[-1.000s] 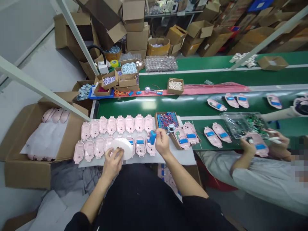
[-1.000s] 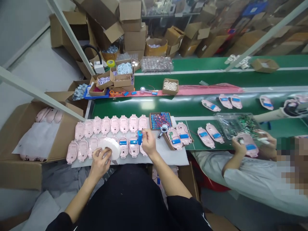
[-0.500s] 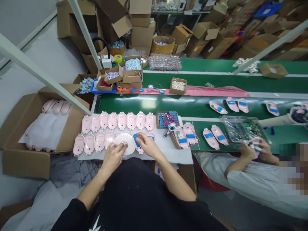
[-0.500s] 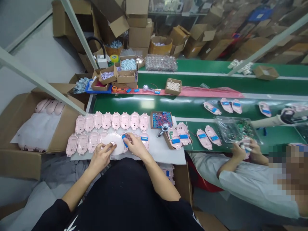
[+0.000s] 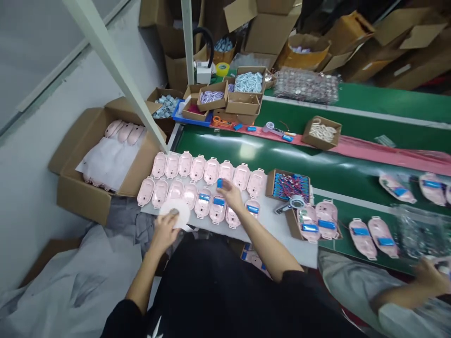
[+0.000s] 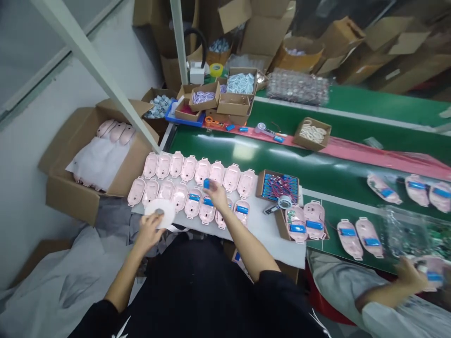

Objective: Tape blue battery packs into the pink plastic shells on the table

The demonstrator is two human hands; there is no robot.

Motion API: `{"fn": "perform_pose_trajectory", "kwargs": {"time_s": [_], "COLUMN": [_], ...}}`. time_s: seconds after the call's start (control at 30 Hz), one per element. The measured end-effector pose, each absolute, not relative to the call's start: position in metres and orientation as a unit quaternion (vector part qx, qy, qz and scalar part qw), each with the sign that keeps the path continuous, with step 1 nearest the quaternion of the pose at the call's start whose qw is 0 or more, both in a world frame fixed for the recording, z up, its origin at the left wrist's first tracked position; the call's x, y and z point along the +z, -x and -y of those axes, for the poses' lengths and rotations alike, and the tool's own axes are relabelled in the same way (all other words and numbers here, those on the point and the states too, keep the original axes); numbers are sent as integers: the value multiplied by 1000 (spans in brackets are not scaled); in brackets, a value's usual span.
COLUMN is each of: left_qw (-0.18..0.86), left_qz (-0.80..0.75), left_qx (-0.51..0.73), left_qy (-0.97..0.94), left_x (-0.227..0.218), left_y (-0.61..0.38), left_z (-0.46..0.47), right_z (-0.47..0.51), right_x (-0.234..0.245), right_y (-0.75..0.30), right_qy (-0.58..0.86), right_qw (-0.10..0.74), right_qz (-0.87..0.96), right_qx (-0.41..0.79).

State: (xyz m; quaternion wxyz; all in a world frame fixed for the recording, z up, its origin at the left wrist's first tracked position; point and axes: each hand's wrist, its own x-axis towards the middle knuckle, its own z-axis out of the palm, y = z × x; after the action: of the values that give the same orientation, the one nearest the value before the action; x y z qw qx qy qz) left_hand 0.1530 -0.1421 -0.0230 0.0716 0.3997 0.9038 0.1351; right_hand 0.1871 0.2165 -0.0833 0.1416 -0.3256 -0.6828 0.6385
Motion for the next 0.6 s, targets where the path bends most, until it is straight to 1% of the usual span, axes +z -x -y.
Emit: {"fn": "perform_pose_trajectory", "kwargs": {"time_s": [0.07,0.13,0.2,0.23,0.3,0.4,0.6], "left_qw": [38,41,56,62,68,72,75], "left_qz": [-940,-951,-953,-953,-954,-954,-952], "left_qx": [147,157,163,164,167,175,177], "left_qy": [-305,-265,-251,-246,-238,-234,-238], "left_x": [-39,-51,-60,-63,-68,-73,-74], "left_y": [-144,-139,-137,-136,-133,-125,-106], "left_z": [183,216,239,248,260,273,289], "right_z": [-182,-148,-124,-115,-104,-94,-77], "right_x": [-101,-114,-123,-126,-130,-138,-152], "right_y": [-169,-148,-123,-111,-90,-72,-71], "right_qy": [281,223,153,126,101,106,122], "right_qw": [-10,-133,-228,-259,-289,-297,-303], "right_qz": [792,881,924,930,933,934,934], "right_qx": [542,395,266,226,188,170,146]}}
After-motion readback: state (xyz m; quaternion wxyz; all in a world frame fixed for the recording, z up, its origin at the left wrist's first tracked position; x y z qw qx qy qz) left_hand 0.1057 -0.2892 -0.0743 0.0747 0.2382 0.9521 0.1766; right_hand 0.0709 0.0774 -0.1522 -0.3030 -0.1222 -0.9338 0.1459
